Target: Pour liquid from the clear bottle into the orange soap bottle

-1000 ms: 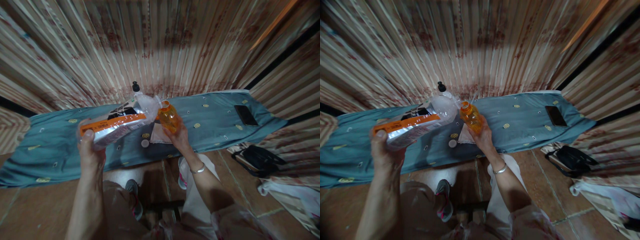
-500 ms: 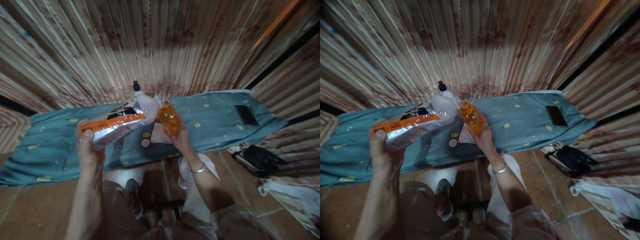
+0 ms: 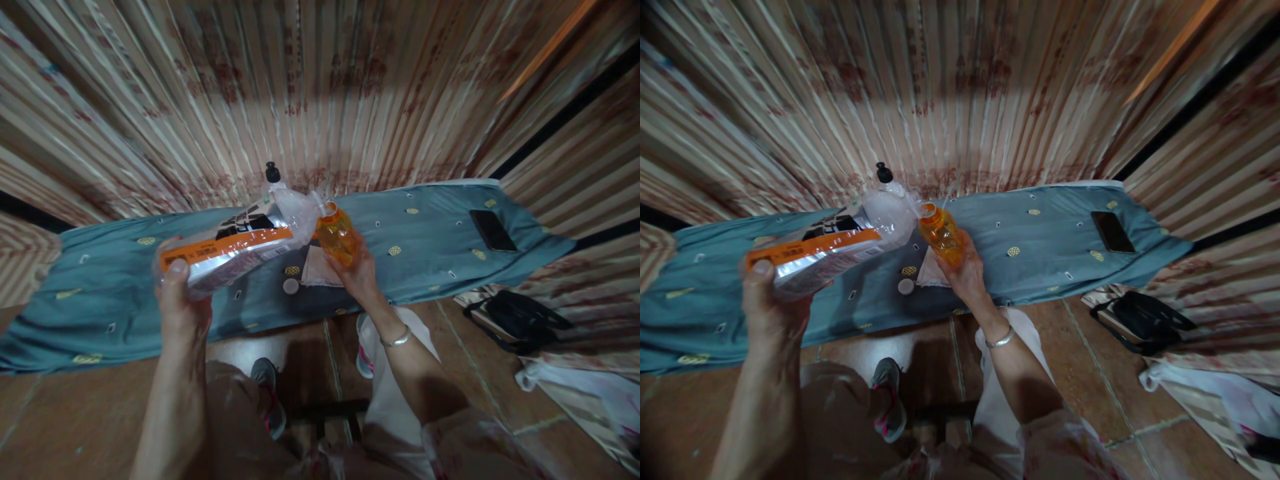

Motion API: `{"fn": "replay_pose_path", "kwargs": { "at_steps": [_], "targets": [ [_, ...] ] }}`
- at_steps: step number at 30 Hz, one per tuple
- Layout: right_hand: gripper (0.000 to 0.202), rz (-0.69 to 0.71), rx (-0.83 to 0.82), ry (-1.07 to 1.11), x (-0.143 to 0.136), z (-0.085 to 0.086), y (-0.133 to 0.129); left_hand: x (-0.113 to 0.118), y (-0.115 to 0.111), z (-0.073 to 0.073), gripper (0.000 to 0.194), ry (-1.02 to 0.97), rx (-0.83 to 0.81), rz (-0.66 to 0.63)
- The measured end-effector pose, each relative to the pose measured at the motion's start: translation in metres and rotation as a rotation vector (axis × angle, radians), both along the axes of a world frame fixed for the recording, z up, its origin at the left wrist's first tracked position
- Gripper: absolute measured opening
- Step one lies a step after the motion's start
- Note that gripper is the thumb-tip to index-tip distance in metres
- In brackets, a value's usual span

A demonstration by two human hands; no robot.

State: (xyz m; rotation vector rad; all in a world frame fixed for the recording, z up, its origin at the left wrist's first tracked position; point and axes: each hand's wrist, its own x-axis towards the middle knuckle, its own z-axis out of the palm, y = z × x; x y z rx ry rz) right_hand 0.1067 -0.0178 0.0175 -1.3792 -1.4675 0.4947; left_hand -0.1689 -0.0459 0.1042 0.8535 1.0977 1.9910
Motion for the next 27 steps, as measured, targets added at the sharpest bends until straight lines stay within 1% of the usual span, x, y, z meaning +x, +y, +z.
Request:
{"fn": "replay_pose_path", "kwargs": {
  "at_steps": [6, 15, 20, 27],
  "targets": [
    [0.067, -0.003, -0.002, -0.025, 0.0016, -0.0025, 0.0001, 0.0011, 0.0004, -0.0013, 0.057, -0.016, -0.003, 0.019],
    [0.069, -0.003, -0.008, -0.009, -0.0001, -0.0041, 0.0002, -0.0013, 0.0004, -0.0045, 0.054, 0.009, 0.011, -0.003],
    [0.067, 0.0, -0.007, -0.006, -0.0009, -0.0039, 0.0002, -0.0003, 0.0004, -0.0031, 0.055, -0.005, 0.003, -0.008],
    [0.07, -0.02, 0.0, -0.014, -0.0005, -0.0072, 0.0001, 0.0028, -0.001, -0.0005, 0.054, -0.025, 0.005, 0.019]
  ]
}}
